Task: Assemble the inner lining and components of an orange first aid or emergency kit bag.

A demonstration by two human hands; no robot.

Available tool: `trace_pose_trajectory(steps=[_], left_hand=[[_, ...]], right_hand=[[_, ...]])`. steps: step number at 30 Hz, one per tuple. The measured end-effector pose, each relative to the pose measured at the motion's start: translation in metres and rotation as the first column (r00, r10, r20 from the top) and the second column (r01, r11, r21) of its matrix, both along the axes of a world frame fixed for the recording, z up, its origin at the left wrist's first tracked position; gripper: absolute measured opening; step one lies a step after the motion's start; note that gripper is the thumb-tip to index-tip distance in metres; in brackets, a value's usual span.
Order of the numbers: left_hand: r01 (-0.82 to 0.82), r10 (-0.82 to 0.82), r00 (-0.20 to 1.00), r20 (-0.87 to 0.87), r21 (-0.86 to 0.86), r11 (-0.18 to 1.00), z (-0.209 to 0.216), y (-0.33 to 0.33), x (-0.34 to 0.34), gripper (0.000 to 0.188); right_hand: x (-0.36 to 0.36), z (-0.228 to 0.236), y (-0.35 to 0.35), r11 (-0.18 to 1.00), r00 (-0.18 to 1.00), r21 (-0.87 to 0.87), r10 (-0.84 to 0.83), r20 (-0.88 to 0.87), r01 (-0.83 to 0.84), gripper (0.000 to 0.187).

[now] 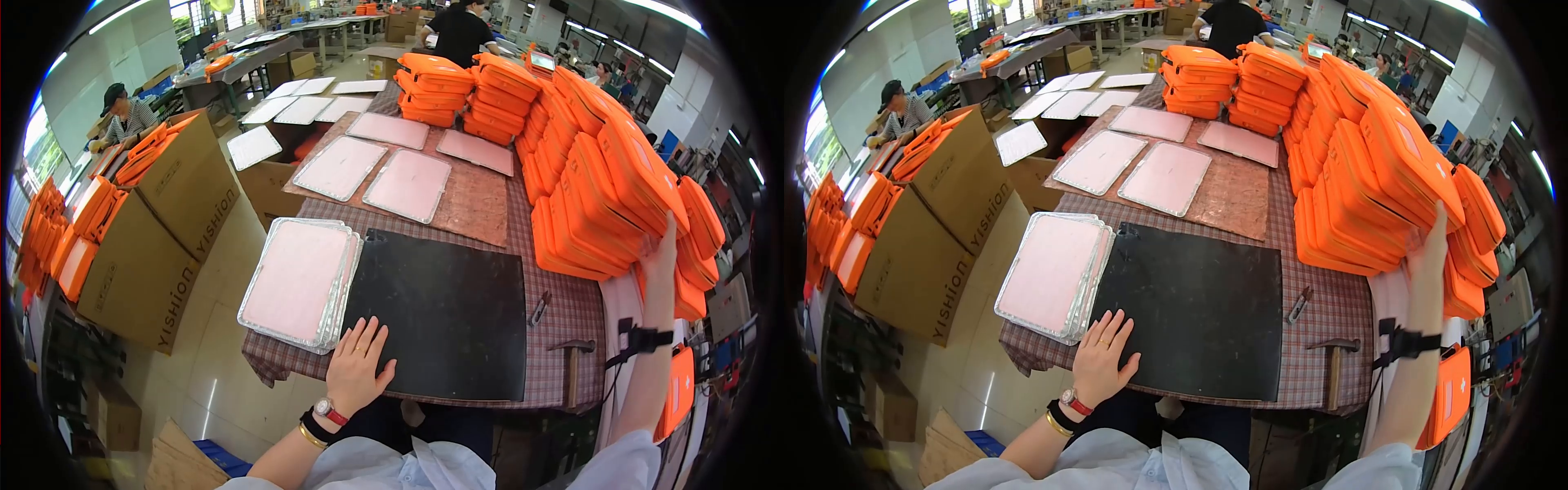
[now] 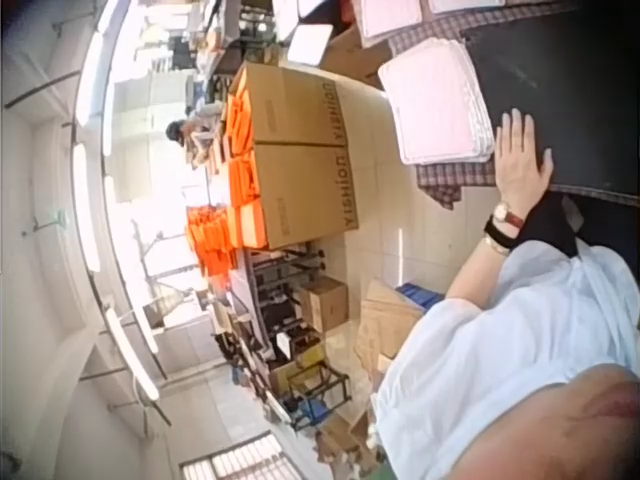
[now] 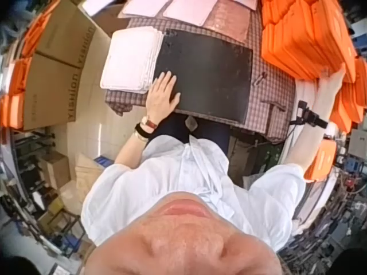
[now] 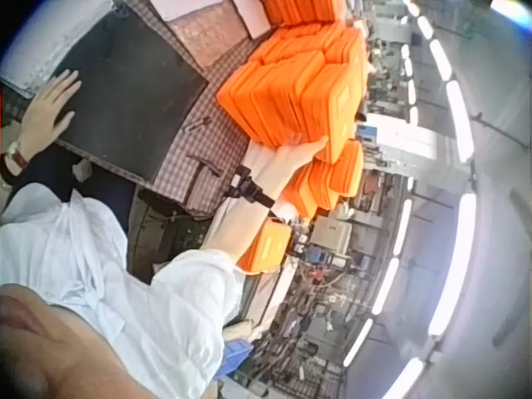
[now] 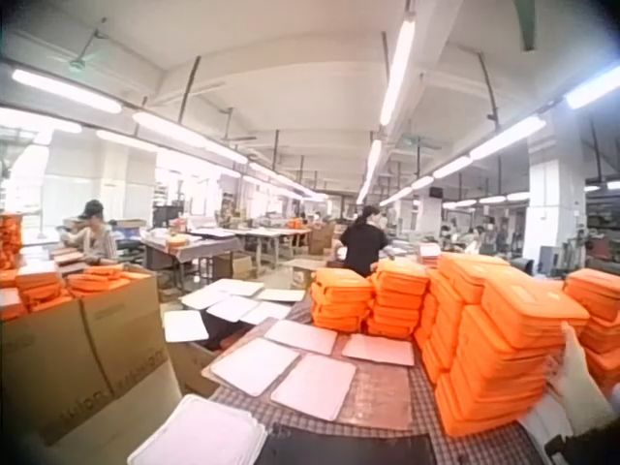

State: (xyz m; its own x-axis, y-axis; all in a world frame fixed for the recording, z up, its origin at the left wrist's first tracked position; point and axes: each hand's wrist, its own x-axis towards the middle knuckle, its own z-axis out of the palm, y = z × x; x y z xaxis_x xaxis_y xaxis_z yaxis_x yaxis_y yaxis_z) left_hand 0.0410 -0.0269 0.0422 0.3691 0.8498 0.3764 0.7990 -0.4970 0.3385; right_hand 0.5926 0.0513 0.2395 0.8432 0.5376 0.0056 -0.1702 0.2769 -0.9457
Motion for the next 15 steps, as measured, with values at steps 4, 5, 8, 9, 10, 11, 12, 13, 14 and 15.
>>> trace_pose_trajectory(steps=[4, 5, 8, 9, 10, 11, 12, 13, 14, 15], left_hand=[[0.066, -0.068, 0.995, 0.067, 0.029, 0.997, 0.005, 0.004, 0.011, 0.059], [0.006, -0.006, 1.000, 0.023, 0.010, 1.000, 0.000, -0.004, -0.002, 0.059], [0.028, -0.029, 0.999, 0.039, 0.019, 0.999, 0.002, -0.001, 0.005, 0.058], [0.030, -0.031, 0.999, 0.036, 0.023, 0.999, 0.003, 0.000, 0.007, 0.057], [0.033, -0.033, 0.999, 0.034, 0.022, 0.999, 0.003, 0.000, 0.007, 0.056], [0.040, -0.041, 0.999, 0.029, 0.024, 0.999, 0.002, 0.001, 0.008, 0.056], [0.032, -0.033, 0.999, 0.018, 0.018, 0.999, 0.002, 0.000, 0.008, 0.056], [0.029, -0.029, 1.000, 0.006, 0.011, 1.000, 0.002, 0.000, 0.008, 0.056], [0.020, -0.020, 1.000, -0.017, 0.028, 0.999, 0.002, -0.001, 0.006, 0.056], [0.015, -0.015, 1.000, -0.013, 0.021, 1.000, 0.001, -0.001, 0.004, 0.056]], right_hand=[[-0.128, -0.052, -0.054, 0.994, 0.866, -0.102, 0.074, 0.494, -0.027, 0.049], [-0.147, -0.111, -0.046, 0.869, 0.844, -0.344, 0.456, 0.282, -0.355, 0.049], [-0.249, -0.185, -0.112, 0.713, -0.118, -0.701, 0.696, 0.709, -0.006, 0.068], [-0.269, -0.189, -0.134, 0.778, -0.179, -0.623, 0.626, 0.759, 0.077, 0.068], [-0.270, -0.178, -0.133, 0.712, -0.136, -0.697, 0.685, 0.716, -0.086, 0.062], [-0.268, -0.177, -0.131, 0.722, -0.110, -0.689, 0.681, 0.724, -0.060, 0.062], [-0.266, -0.181, -0.131, 0.719, -0.131, -0.689, 0.678, 0.723, -0.085, 0.059], [-0.265, -0.183, -0.132, 0.716, -0.149, -0.690, 0.675, 0.723, -0.107, 0.057], [-0.269, -0.180, -0.132, 0.730, -0.122, -0.675, 0.664, 0.738, -0.111, 0.052], [-0.270, -0.183, -0.132, 0.741, -0.087, -0.667, 0.662, 0.745, -0.072, 0.052]])
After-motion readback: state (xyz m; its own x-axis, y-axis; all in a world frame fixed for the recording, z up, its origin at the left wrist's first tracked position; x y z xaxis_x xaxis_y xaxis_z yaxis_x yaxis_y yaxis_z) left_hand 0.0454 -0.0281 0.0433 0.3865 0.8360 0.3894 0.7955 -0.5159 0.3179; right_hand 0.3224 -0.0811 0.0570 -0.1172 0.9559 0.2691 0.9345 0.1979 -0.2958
